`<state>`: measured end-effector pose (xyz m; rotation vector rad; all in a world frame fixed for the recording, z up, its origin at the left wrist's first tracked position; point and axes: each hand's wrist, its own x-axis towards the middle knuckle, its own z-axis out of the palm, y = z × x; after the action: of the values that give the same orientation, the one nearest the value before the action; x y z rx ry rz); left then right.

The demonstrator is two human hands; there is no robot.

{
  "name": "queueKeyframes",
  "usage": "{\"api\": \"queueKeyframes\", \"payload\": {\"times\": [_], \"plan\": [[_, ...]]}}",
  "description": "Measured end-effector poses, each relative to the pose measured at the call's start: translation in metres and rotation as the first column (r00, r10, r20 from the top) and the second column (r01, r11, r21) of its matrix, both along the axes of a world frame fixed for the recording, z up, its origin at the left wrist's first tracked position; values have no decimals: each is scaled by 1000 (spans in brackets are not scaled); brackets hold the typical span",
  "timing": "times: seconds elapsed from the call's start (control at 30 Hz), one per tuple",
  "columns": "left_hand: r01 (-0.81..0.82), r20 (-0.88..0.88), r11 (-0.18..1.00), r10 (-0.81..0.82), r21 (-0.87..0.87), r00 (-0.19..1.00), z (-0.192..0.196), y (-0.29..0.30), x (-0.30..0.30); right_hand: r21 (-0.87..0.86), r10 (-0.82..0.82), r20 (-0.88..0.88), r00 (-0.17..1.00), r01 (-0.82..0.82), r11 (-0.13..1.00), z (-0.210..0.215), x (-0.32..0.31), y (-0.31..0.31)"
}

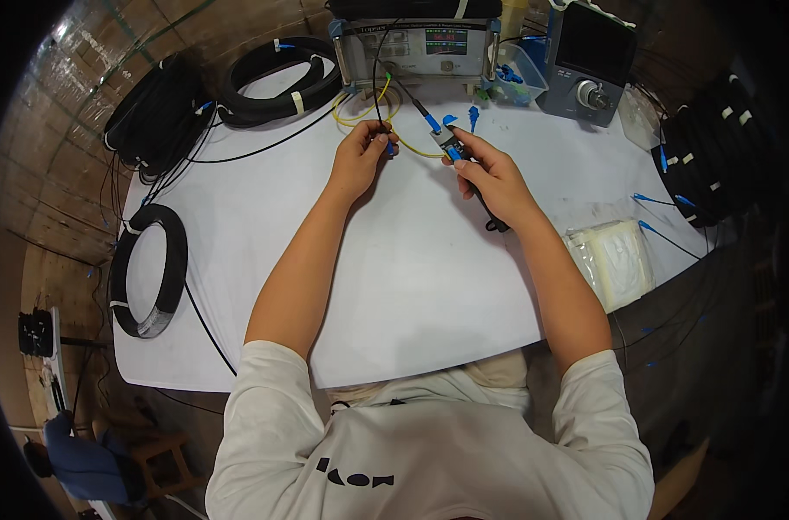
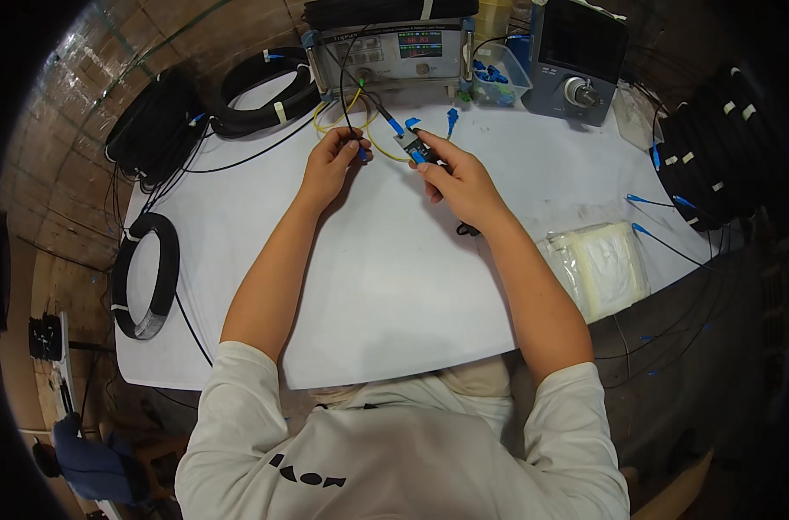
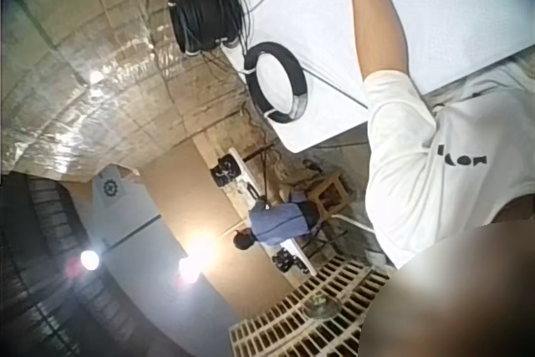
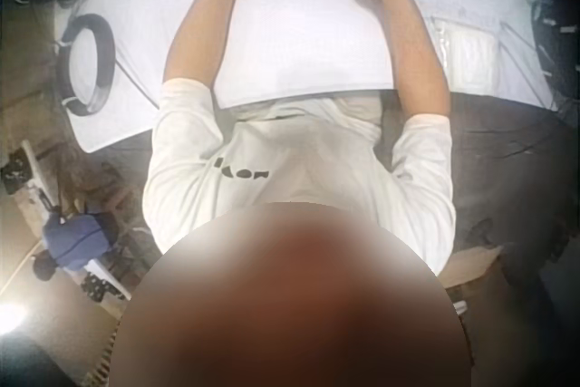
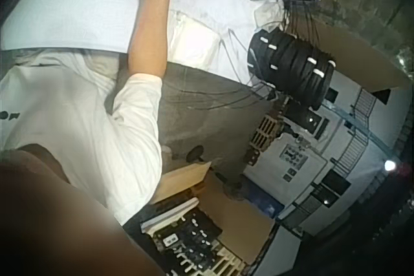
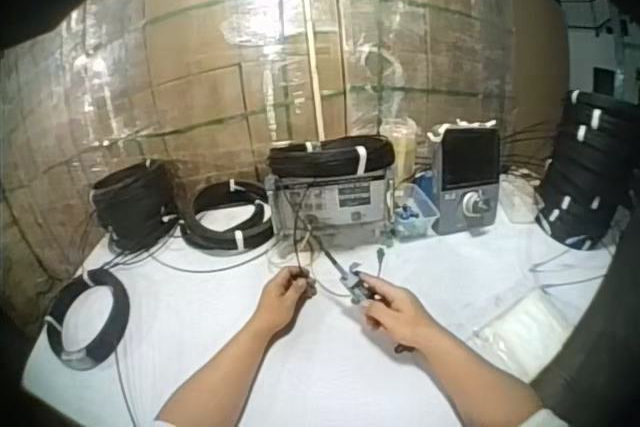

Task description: Testing and connecting electronic wire components on a factory workbench using a digital meter and pliers.

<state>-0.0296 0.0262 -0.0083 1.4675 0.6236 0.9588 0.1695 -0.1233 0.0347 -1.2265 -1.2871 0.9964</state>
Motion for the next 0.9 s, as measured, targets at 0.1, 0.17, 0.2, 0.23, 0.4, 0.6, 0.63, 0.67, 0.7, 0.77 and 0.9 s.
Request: {"api": "queueKeyframes", "payload": {"times": [0.1,0.17,0.2,0.23,0.4,0.6,0.63,0.67,0.7,0.77,0.9], "plan": [[-21,-55,995,26,96,998,-1,1,-1,-5,0,3,1000,0,1000,1,-1,-1],[-23,-43,996,26,85,999,-3,2,-1,-9,-4,12,1000,4,1000,1,-1,-1],[-24,-31,997,27,74,999,-3,1,-1,-5,-1,11,1000,1,1000,1,-1,-1],[-24,-31,997,26,73,999,-4,2,-1,-1,1,11,1000,-1,1000,1,-1,-1],[14,16,1000,-14,4,1000,-2,1,-1,-1,-5,1,1000,5,1000,0,-1,-1],[-17,-27,998,19,55,999,0,0,0,-3,-5,-7,1000,5,1000,1,-1,0],[-39,-62,994,45,101,997,0,0,0,-4,0,-9,1000,0,1000,0,-1,0],[-39,-61,994,45,101,997,-1,0,0,-4,0,-9,1000,0,1000,1,-1,0],[-34,-52,995,40,98,998,-1,0,-1,-2,2,-13,1000,-2,1000,1,-1,-1],[-30,-42,995,34,96,999,-1,0,-1,1,4,-16,1000,-4,1000,1,-2,-1],[-14,-29,997,17,73,999,0,-2,-2,-15,-22,25,999,22,1000,3,-4,-3]]}}
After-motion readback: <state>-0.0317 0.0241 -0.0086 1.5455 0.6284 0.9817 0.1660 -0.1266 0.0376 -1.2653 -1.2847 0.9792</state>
